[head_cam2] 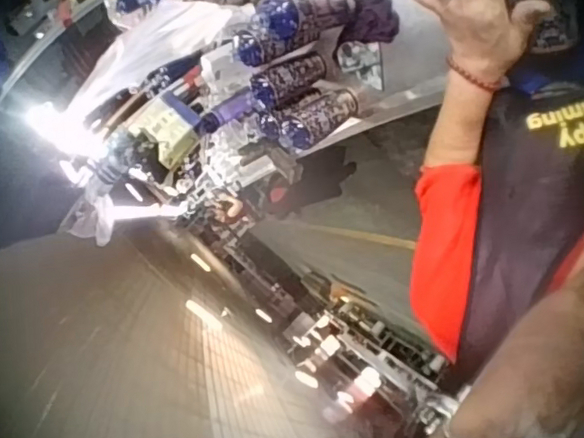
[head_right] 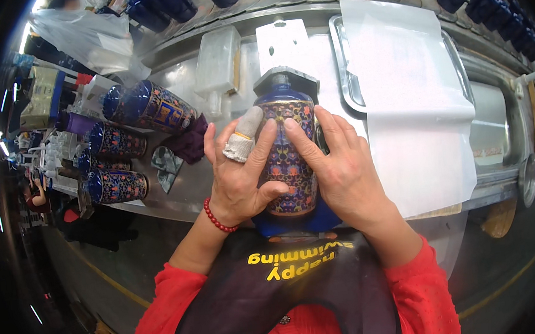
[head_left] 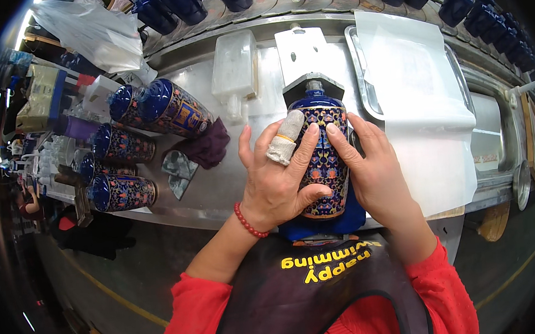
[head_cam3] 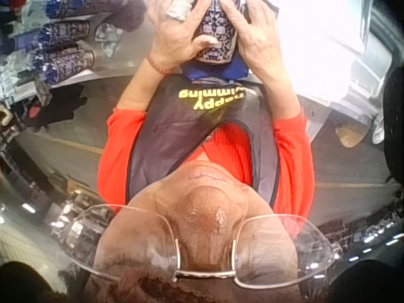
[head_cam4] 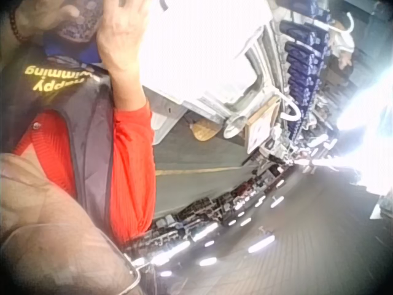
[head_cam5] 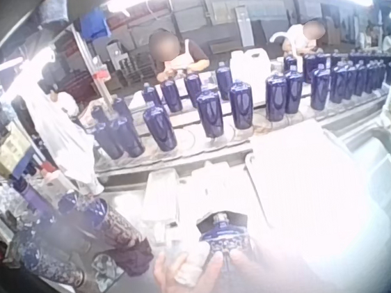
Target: The person applies small decorative stickers to a blue patterned bottle using a small tool. They peel stickers from a sheet, place them on the bottle surface, and smooth them down. The person rotates the bottle to access different sides and continues applying stickers throughout the clip.
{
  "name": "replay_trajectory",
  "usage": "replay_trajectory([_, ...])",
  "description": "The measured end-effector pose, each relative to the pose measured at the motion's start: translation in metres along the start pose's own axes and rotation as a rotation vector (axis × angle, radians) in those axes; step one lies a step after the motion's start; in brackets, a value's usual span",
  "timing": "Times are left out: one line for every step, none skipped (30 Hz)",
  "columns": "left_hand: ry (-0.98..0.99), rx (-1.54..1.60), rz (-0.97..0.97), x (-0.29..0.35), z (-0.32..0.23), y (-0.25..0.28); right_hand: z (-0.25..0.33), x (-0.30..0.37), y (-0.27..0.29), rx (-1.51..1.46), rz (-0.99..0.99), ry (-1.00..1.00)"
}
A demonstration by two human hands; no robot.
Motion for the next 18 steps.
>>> replay_trajectory([0.002,-0.003,0.005,0.0,-0.001,-0.001,-0.001,0.0,-0.001,0.0,0.014,-0.011])
replay_trajectory([0.004,-0.009,0.006,0.0,-0.001,-0.001,-0.001,0.0,-0.002,0.003,0.014,-0.011])
replay_trajectory([0.004,-0.011,0.011,0.0,-0.001,-0.002,-0.001,0.0,-0.002,0.007,0.012,-0.011])
replay_trajectory([0.005,-0.014,0.016,0.0,-0.001,-0.003,-0.001,0.0,-0.003,0.013,0.012,-0.01])
replay_trajectory([0.008,-0.015,0.026,0.0,-0.001,-0.005,-0.001,0.001,-0.003,0.017,0.012,-0.01])
replay_trajectory([0.013,0.005,0.028,0.002,-0.001,-0.005,-0.001,0.002,-0.004,0.024,0.025,-0.02])
replay_trajectory([0.019,0.026,0.032,0.005,-0.001,-0.005,0.0,0.004,-0.004,0.017,0.017,-0.014])
replay_trajectory([0.031,0.051,0.036,0.007,0.0,-0.005,0.001,0.006,-0.004,0.015,0.02,-0.016])
replay_trajectory([0.026,0.047,0.038,0.009,-0.001,-0.006,0.002,0.008,-0.004,0.013,0.023,-0.018])
replay_trajectory([0.026,0.05,0.043,0.012,-0.003,-0.006,0.003,0.01,-0.005,0.006,0.031,-0.019])
replay_trajectory([0.026,0.054,0.048,0.015,-0.004,-0.008,0.005,0.012,-0.005,-0.002,0.04,-0.021])
replay_trajectory([0.036,0.06,0.046,0.016,-0.005,-0.01,0.006,0.014,-0.006,-0.009,0.049,-0.021])
replay_trajectory([0.036,0.061,0.047,0.017,-0.006,-0.011,0.006,0.014,-0.007,-0.002,0.052,-0.024])
replay_trajectory([0.036,0.06,0.046,0.017,-0.006,-0.012,0.007,0.015,-0.007,0.006,0.054,-0.025])
replay_trajectory([0.036,0.063,0.042,0.017,-0.006,-0.012,0.006,0.015,-0.008,0.017,0.064,-0.036])
replay_trajectory([0.032,0.057,0.041,0.017,-0.006,-0.012,0.008,0.015,-0.008,0.024,0.05,-0.024])
replay_trajectory([0.028,0.057,0.041,0.017,-0.007,-0.012,0.007,0.015,-0.008,0.033,0.047,-0.025])
replay_trajectory([0.024,0.065,0.037,0.017,-0.007,-0.012,0.007,0.014,-0.009,0.049,0.051,-0.028])
Point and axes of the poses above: each hand's wrist, its own x-axis away from the middle knuckle, its own y-axis out of the back of the hand, z = x × y, the point moved 8 cm from there along -x, towards the middle knuckle, and after that the axes turned 15 degrees about z, right-handed, at the moved point
